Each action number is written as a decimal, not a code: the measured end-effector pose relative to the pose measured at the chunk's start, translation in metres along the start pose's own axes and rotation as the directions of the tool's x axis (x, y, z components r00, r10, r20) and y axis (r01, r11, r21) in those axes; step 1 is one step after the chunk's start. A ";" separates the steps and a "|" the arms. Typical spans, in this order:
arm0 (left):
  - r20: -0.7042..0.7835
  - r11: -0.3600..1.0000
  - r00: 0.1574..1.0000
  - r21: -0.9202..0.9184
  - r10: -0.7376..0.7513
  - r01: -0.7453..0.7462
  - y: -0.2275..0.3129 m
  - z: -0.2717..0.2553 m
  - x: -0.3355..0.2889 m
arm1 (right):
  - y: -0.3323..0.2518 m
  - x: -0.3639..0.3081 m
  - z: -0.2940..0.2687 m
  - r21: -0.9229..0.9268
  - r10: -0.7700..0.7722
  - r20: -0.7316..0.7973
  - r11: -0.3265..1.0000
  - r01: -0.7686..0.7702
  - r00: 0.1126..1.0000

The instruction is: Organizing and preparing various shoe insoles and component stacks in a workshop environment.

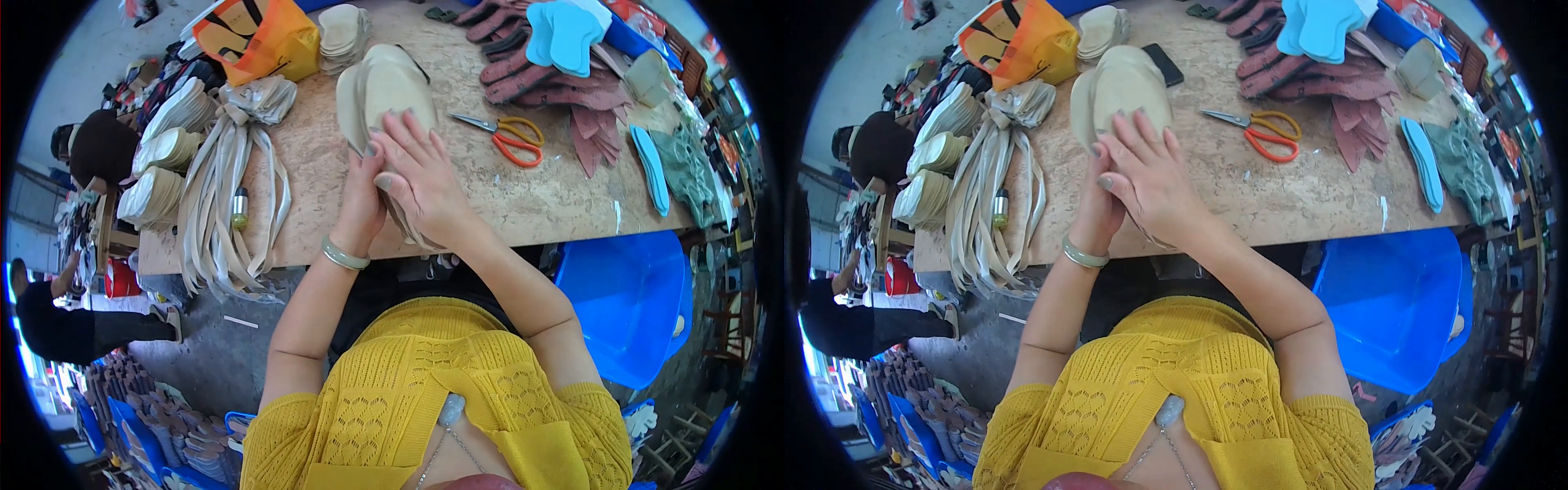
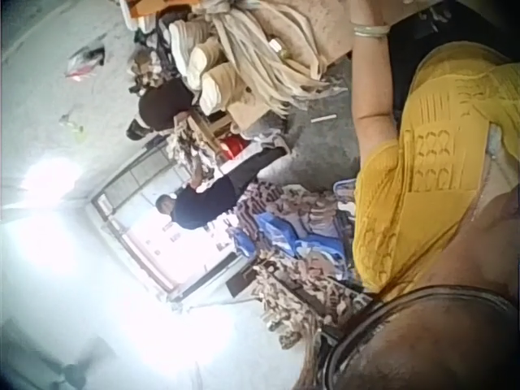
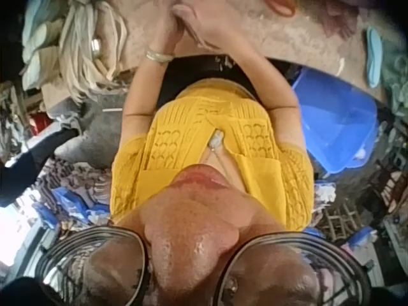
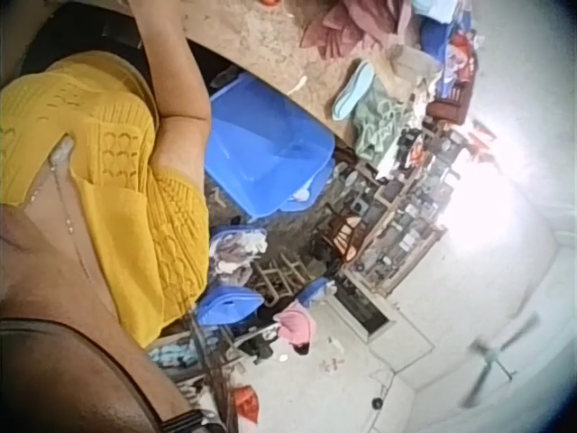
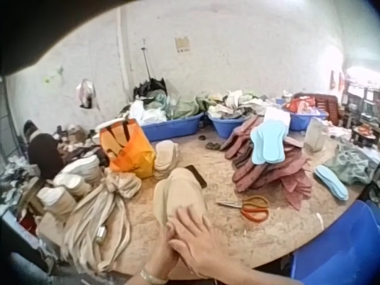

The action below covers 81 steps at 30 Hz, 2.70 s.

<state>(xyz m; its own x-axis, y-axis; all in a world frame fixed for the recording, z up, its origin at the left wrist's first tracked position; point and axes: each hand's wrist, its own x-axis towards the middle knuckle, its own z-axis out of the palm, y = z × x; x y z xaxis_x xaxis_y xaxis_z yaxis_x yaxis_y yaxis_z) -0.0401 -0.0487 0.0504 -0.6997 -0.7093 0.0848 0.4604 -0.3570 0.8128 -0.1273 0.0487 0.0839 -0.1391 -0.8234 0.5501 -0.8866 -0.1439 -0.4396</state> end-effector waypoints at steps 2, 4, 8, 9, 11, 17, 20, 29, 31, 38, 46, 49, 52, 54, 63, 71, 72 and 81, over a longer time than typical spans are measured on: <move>-0.019 0.986 0.998 -0.159 -0.055 0.051 0.005 -0.006 -0.011 | 0.005 0.004 0.001 0.261 0.032 -0.095 0.965 -0.007 0.995; -0.018 0.981 0.998 -0.183 -0.064 0.059 0.009 -0.008 -0.020 | 0.017 0.004 0.008 0.507 0.093 -0.164 0.862 0.003 0.982; 0.054 0.966 0.992 -0.226 -0.117 0.127 0.015 -0.020 -0.034 | 0.021 0.013 0.010 0.804 0.538 0.047 0.480 -0.351 0.842; 0.065 0.971 0.988 -0.187 -0.140 0.150 0.016 -0.019 -0.036 | 0.017 0.014 0.006 0.882 0.511 0.405 0.002 -0.472 0.758; 0.061 0.986 0.994 -0.136 -0.089 0.097 0.012 -0.025 -0.041 | 0.014 0.012 0.007 0.874 0.494 0.406 0.037 -0.485 0.769; 0.156 0.982 0.970 0.055 -0.186 0.180 0.019 -0.052 -0.064 | -0.006 0.010 0.018 0.819 0.514 0.292 0.301 -0.488 0.807; 0.123 0.965 0.957 0.047 -0.264 0.260 0.020 -0.066 -0.065 | -0.013 0.013 0.019 0.791 0.360 0.078 0.545 -0.278 0.930; 0.276 0.990 0.959 -0.099 -0.067 0.097 0.025 -0.045 -0.056 | -0.002 0.017 -0.001 0.879 0.379 -0.146 0.474 -0.056 0.914; -0.028 0.981 0.987 0.110 -0.155 0.157 0.016 -0.026 -0.055 | 0.003 0.007 -0.010 0.856 0.415 -0.180 0.512 -0.066 0.892; 0.009 0.904 0.934 -0.250 -0.357 0.347 -0.006 0.015 -0.043 | 0.031 -0.034 -0.062 0.788 0.333 0.014 0.577 -0.215 0.943; 0.085 0.951 0.971 -0.198 -0.225 0.238 -0.046 0.061 -0.024 | 0.032 -0.065 -0.032 0.261 0.231 -0.248 0.951 -0.165 0.941; 0.056 0.951 0.960 -0.132 -0.273 0.279 -0.040 0.073 -0.030 | 0.045 -0.067 -0.044 0.384 0.291 -0.177 0.900 -0.207 0.940; 0.069 0.926 0.948 0.249 -0.310 0.285 -0.033 0.058 -0.033 | 0.045 -0.055 -0.045 0.807 0.452 0.007 0.524 -0.272 0.892; 0.018 0.953 0.961 0.130 -0.277 0.272 -0.031 0.051 -0.032 | 0.042 -0.058 -0.029 0.559 0.373 -0.073 0.783 -0.272 0.925; 0.065 0.921 0.972 -0.311 -0.227 0.236 -0.004 0.011 -0.042 | 0.019 -0.032 -0.012 0.795 0.428 0.121 0.499 -0.345 0.896; 0.266 0.918 0.930 0.238 0.253 -0.318 0.033 -0.021 -0.034 | 0.018 -0.053 0.029 0.619 0.285 0.192 0.707 -0.341 0.939; 0.295 0.924 0.922 0.213 0.250 -0.319 0.036 -0.020 -0.033 | 0.019 -0.050 0.030 0.615 0.275 0.197 0.713 -0.337 0.941; 0.333 0.759 0.840 0.371 0.429 -0.534 0.061 -0.036 -0.032 | 0.016 -0.018 0.039 0.516 0.175 0.086 0.834 -0.194 0.981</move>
<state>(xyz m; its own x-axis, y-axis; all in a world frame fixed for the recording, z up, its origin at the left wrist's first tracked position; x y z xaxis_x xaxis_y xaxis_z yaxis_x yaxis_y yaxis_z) 0.0298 -0.0701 0.0765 -0.5723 -0.5465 0.6114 0.5208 0.3338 0.7858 -0.1213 0.0397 0.0393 -0.2535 -0.8801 0.4014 -0.4852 -0.2433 -0.8399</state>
